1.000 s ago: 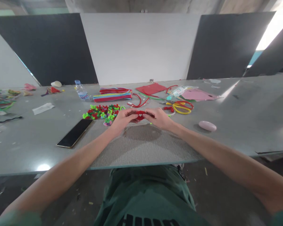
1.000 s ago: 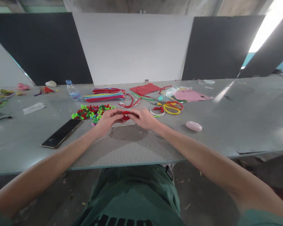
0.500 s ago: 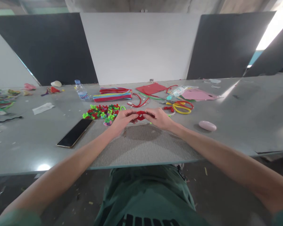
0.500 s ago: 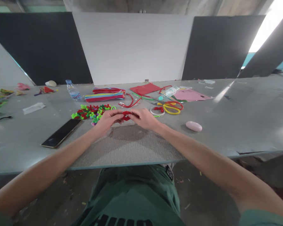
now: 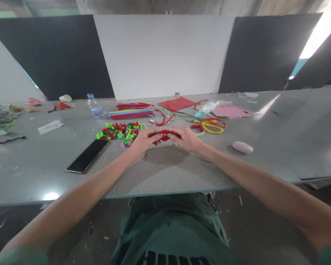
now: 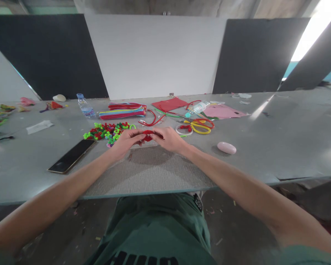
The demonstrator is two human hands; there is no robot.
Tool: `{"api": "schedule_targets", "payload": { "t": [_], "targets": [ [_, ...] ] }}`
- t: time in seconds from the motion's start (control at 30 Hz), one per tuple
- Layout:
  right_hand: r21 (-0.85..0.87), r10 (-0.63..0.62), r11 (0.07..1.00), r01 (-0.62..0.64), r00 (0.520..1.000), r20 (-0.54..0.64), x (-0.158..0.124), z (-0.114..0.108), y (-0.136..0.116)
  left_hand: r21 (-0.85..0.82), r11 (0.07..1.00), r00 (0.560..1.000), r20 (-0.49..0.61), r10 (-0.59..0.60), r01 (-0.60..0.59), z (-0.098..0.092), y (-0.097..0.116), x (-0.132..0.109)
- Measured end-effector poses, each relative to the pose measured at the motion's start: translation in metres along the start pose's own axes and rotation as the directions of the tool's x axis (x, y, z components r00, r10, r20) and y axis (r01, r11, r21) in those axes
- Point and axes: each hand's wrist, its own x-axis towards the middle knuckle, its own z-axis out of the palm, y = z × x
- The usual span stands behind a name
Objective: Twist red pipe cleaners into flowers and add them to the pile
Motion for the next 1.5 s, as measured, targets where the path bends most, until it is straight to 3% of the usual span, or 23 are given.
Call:
{"api": "schedule_targets", "payload": {
  "t": [0.97,1.3,1.5],
  "targets": [
    [-0.039,0.03,0.999,-0.03,0.999,0.018,-0.0007,0.0023,0.0032,0.131,0.991,0.999,-0.001,0.037,-0.037,-0.0015,0.0017,0.0014],
    [-0.042,0.056,0.997,-0.058,0.997,-0.061,0.0002,0.001,0.0018,-0.09,0.996,1.0,-0.001,-0.011,0.011,0.0033,0.005,-0.0023],
    [-0.051,0.05,0.997,-0.054,0.996,-0.075,0.0,0.001,0.0006,-0.041,0.999,0.999,-0.03,-0.029,0.027,0.002,-0.0001,0.0]
  ]
}}
